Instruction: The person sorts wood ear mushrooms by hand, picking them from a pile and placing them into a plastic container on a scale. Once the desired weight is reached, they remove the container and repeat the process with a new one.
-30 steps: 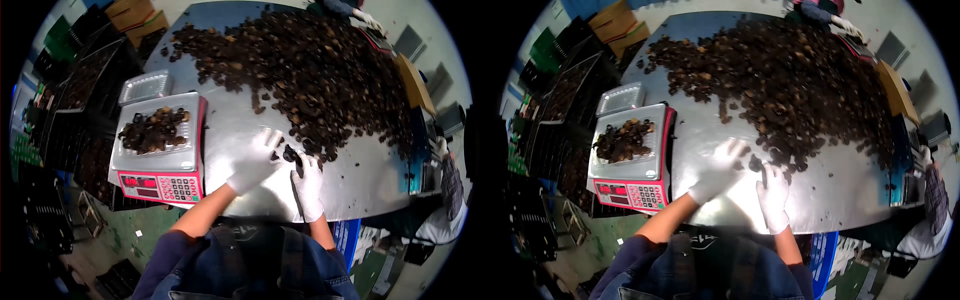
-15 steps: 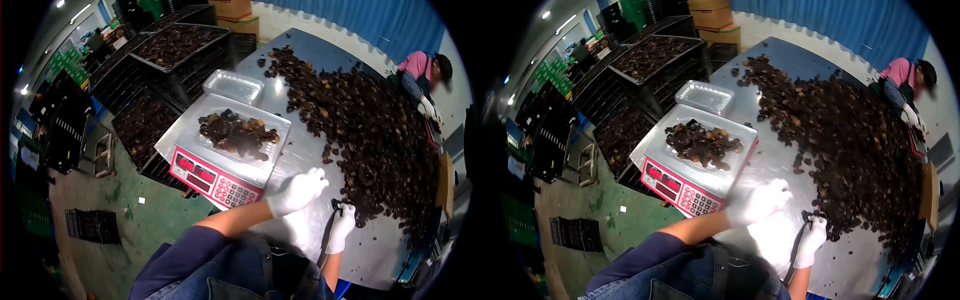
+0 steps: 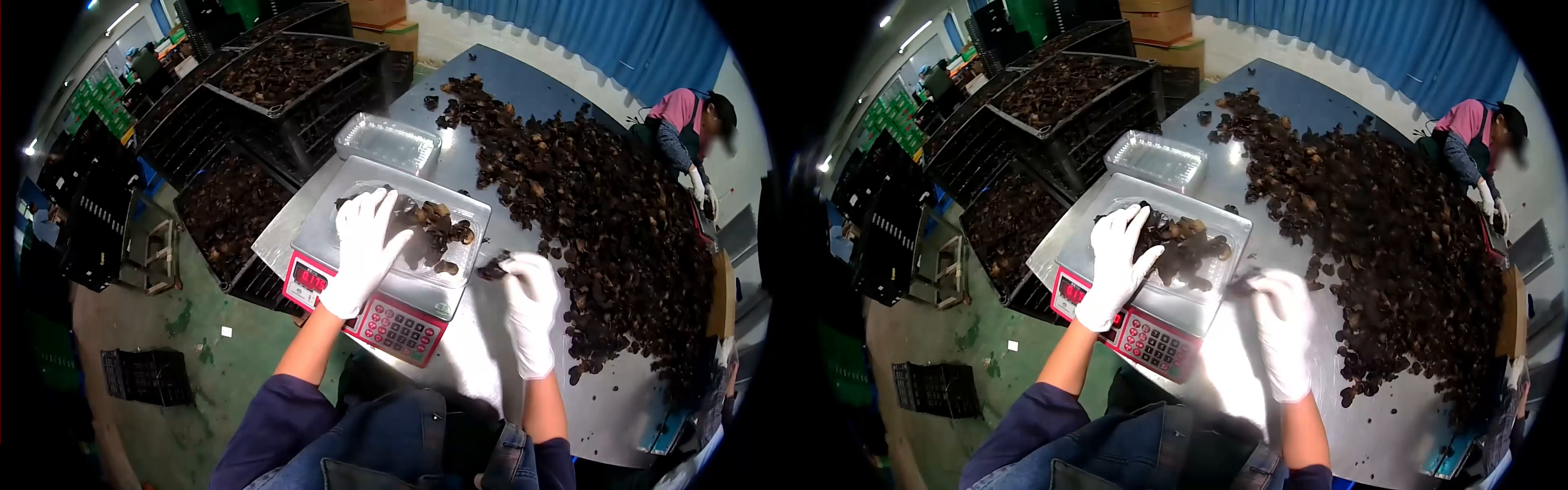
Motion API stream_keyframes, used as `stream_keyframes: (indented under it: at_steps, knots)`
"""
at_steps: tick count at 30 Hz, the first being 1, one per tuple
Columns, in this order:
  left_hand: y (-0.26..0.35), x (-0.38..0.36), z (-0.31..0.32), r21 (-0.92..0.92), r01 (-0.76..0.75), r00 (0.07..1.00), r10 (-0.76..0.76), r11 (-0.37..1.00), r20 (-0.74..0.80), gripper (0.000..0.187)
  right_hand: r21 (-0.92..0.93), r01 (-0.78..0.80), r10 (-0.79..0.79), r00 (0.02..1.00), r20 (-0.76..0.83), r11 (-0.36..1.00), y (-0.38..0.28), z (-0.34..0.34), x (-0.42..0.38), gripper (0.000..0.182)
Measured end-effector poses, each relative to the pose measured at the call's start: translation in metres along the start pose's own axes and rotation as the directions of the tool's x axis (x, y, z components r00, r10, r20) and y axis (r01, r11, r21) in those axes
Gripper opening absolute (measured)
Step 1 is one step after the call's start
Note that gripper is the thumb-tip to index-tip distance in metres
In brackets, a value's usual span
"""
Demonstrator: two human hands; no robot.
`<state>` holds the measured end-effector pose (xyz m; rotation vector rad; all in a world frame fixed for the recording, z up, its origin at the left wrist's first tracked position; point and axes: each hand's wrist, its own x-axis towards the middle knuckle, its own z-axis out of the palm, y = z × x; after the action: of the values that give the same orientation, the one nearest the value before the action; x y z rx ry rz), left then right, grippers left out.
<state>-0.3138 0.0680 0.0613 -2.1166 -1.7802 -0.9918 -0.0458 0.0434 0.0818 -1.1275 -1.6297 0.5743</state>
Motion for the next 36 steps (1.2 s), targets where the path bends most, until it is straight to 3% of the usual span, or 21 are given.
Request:
stream_keyframes:
  at_steps: [2,4,7,8,14,16,20,26,28,30,32,34,36]
  knots:
    - [0.002,-0.003,-0.005,0.013,0.025,0.999,-0.025,1.0,0.036,0.067,-0.093,0.09,-0.077,0.988,0.135,0.992,0.008,0.031,0.019,0.017]
    - [0.003,-0.004,-0.012,-0.025,0.043,0.999,-0.044,0.999,-0.028,0.072,-0.192,0.112,-0.07,0.975,0.213,0.975,0.005,0.051,0.024,0.022]
    - [-0.007,-0.007,-0.022,-0.018,0.055,0.998,-0.056,0.998,-0.033,0.077,-0.217,0.144,-0.108,0.979,0.172,0.965,0.005,0.057,0.02,0.026]
    - [-0.011,-0.01,-0.025,-0.043,0.058,0.997,-0.06,0.997,-0.048,0.078,-0.212,0.069,-0.028,0.982,0.188,0.975,0.003,0.053,0.017,0.028]
    - [-0.048,-0.015,-0.038,-0.366,0.221,0.934,-0.304,0.904,-0.187,0.047,-0.031,-0.049,0.051,0.996,0.067,0.998,0.01,0.031,0.006,0.036]
    - [-0.062,-0.013,-0.046,-0.507,0.353,0.861,-0.485,0.786,-0.152,0.042,-0.04,-0.07,0.07,0.998,0.003,0.997,0.017,0.028,0.003,0.04]
    - [-0.092,-0.012,-0.05,-0.669,0.366,0.782,-0.603,0.647,-0.156,0.036,-0.051,-0.132,0.132,0.991,-0.008,0.99,0.028,0.023,-0.003,0.04]
    - [-0.09,-0.007,-0.045,-0.602,0.419,0.834,-0.55,0.679,-0.039,0.036,-0.031,-0.162,0.162,0.987,0.008,0.986,0.02,0.031,0.001,0.034]
    - [-0.088,-0.006,-0.038,-0.544,0.391,0.865,-0.499,0.742,-0.059,0.037,-0.097,-0.108,0.112,0.993,0.035,0.989,0.017,0.034,0.005,0.033]
    - [-0.086,-0.004,-0.031,-0.575,0.431,0.846,-0.533,0.695,-0.01,0.037,-0.103,-0.03,0.035,0.998,0.051,0.994,0.022,0.036,0.008,0.036]
    - [-0.086,-0.003,-0.024,-0.593,0.432,0.849,-0.529,0.679,0.012,0.038,-0.161,-0.083,0.091,0.995,0.04,0.983,0.015,0.042,0.01,0.037]
    - [-0.085,-0.002,-0.02,-0.613,0.431,0.853,-0.521,0.662,0.037,0.038,-0.224,-0.01,0.026,0.997,0.069,0.975,0.006,0.048,0.012,0.043]
    - [-0.086,-0.003,-0.018,-0.533,0.443,0.876,-0.474,0.721,0.088,0.038,-0.435,0.137,-0.068,0.983,0.17,0.89,-0.001,0.048,0.015,0.049]
